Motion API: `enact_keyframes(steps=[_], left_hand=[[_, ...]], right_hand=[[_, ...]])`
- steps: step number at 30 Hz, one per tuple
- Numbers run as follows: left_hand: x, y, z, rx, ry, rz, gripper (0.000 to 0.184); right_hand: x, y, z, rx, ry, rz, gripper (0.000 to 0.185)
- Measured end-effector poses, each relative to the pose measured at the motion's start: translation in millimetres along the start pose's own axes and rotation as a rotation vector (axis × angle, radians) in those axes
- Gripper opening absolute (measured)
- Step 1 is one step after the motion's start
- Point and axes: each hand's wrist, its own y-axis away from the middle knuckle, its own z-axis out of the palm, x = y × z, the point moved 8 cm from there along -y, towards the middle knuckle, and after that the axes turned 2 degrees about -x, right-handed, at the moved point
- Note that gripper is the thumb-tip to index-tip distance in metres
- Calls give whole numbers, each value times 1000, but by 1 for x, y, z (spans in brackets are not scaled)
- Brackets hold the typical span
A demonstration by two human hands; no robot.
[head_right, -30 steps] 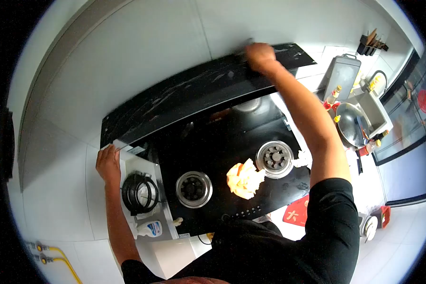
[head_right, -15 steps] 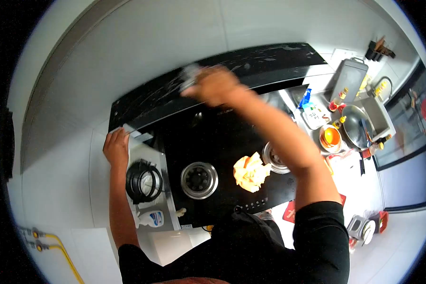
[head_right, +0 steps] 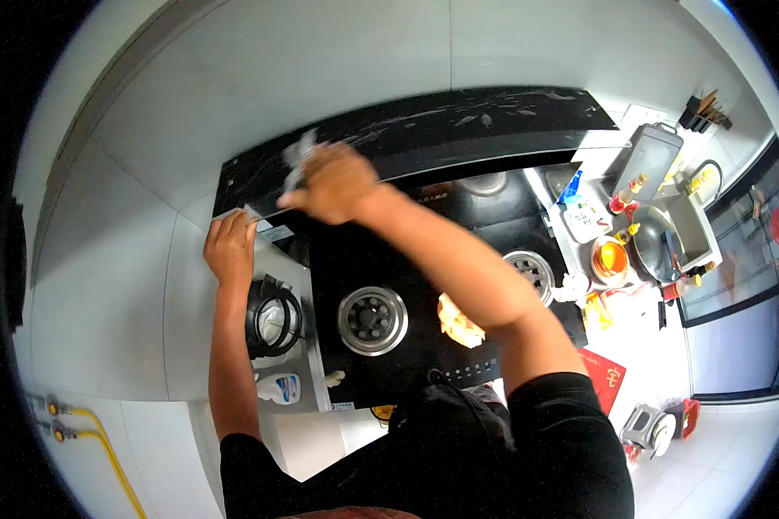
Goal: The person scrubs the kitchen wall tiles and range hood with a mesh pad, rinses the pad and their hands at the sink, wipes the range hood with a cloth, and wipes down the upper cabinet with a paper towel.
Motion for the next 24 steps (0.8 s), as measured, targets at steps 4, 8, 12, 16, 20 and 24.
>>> enact_keyframes(steps=[4,8,12,16,20,24], left_hand=[[-3,2,-2,40,55,-13,24],[-6,3,-7,77,87,-31,23],[-13,6,-1,100,108,-71,23],[-15,8,-1,97,133,-94,22],[-13,6,-2,111,103,-81,22],[-17,10,3,66,110,-93,24]], right_hand=[[-45,13,19,18,-43,-240,87],[30,86,-18,226,176,-21,71],[143,152,-50,403,377,288,64],[81,116,-29,306,266,335,80],[-64,42,18,337,156,-74,76],[-93,28,29,270,144,-226,64]])
